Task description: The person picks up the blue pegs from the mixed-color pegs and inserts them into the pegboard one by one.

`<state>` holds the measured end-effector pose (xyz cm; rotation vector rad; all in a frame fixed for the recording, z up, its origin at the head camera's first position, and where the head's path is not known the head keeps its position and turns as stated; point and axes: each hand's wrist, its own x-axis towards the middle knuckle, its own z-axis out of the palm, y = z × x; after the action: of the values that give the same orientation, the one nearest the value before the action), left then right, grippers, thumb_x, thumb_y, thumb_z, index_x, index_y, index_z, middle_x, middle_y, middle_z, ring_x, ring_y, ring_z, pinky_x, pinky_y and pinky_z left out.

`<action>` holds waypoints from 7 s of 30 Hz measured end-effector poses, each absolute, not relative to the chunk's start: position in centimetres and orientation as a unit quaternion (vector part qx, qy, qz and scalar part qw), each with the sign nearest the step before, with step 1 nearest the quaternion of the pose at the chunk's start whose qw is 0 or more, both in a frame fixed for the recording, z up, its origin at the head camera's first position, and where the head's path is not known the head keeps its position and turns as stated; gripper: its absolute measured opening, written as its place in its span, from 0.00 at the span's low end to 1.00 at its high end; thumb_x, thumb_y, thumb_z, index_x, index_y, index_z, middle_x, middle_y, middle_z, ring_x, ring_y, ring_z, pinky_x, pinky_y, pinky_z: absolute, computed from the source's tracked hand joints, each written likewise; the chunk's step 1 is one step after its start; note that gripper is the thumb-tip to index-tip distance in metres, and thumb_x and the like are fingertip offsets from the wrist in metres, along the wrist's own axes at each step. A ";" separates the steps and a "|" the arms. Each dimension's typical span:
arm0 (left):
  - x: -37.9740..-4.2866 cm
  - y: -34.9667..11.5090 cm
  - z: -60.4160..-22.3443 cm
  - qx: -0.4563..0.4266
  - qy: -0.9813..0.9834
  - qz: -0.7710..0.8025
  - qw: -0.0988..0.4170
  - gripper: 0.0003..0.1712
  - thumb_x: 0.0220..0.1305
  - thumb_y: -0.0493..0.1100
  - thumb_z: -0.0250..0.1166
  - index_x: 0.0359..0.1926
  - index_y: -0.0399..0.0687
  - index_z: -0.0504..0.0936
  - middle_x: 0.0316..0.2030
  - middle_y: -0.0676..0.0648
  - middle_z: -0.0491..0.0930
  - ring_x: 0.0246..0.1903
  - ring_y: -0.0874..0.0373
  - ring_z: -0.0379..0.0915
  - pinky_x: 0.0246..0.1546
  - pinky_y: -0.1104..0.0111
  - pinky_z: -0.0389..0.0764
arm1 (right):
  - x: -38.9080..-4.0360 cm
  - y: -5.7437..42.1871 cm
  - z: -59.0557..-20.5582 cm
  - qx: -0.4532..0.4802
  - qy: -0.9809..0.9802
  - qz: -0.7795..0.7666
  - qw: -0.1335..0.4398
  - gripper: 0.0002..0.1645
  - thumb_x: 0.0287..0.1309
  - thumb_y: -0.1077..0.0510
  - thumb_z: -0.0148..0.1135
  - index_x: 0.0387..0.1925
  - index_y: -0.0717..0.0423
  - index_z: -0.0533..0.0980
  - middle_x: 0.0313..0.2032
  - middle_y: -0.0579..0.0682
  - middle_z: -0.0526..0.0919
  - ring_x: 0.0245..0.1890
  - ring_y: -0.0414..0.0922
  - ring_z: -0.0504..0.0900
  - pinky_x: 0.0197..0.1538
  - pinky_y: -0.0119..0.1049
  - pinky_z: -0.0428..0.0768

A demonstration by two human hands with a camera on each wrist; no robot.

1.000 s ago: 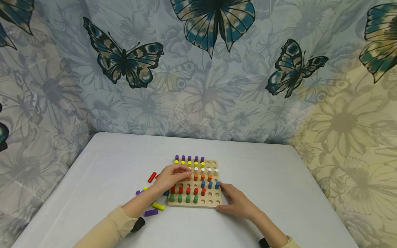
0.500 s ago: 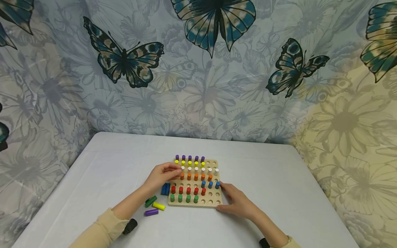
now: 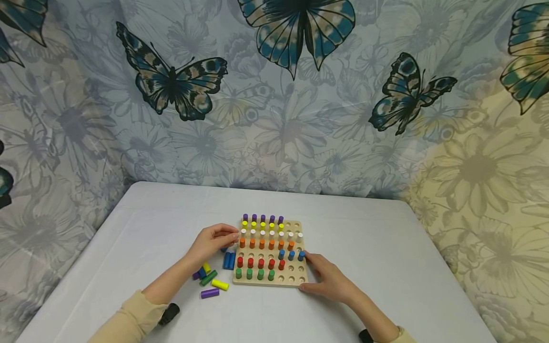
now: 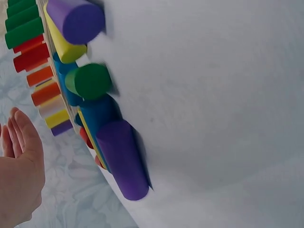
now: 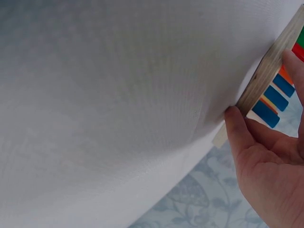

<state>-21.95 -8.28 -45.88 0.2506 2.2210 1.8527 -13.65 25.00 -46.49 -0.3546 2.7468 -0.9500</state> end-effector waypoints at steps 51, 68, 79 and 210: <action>-23.2 -8.2 -46.9 0.203 0.941 0.271 0.008 0.07 0.58 0.36 0.71 0.39 0.42 0.84 0.26 0.54 0.75 0.25 0.61 0.67 0.29 0.69 0.75 | -13.7 25.0 -46.5 -0.120 0.929 -0.332 0.109 0.53 0.50 0.46 0.74 0.71 0.62 0.60 0.65 0.61 0.68 0.62 0.57 0.70 0.59 0.51 0.74; -23.4 -8.0 -47.0 0.202 0.947 0.249 0.015 0.12 0.58 0.38 0.71 0.43 0.41 0.83 0.27 0.51 0.76 0.26 0.60 0.67 0.31 0.68 0.75 | -13.6 25.0 -46.6 -0.118 0.928 -0.336 0.108 0.53 0.50 0.45 0.74 0.71 0.63 0.60 0.64 0.61 0.68 0.61 0.57 0.72 0.58 0.50 0.74; -23.4 -8.2 -47.1 0.197 0.941 0.274 0.020 0.12 0.57 0.36 0.72 0.43 0.41 0.84 0.31 0.50 0.80 0.28 0.61 0.69 0.35 0.67 0.79 | -13.7 24.9 -46.6 -0.115 0.928 -0.337 0.111 0.54 0.50 0.45 0.74 0.71 0.62 0.59 0.65 0.61 0.68 0.61 0.57 0.72 0.58 0.49 0.74; -21.6 -0.6 -47.2 0.315 0.823 0.468 0.065 0.08 0.59 0.35 0.70 0.39 0.40 0.82 0.35 0.46 0.84 0.34 0.59 0.82 0.36 0.74 0.81 | -13.7 25.2 -46.9 -0.123 0.929 -0.332 0.106 0.53 0.51 0.44 0.73 0.71 0.61 0.59 0.66 0.60 0.67 0.64 0.58 0.69 0.59 0.49 0.74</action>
<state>-21.63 -0.56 -47.18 0.9500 2.4847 1.4118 -13.68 25.24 -46.85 -0.3616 2.7372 -0.9786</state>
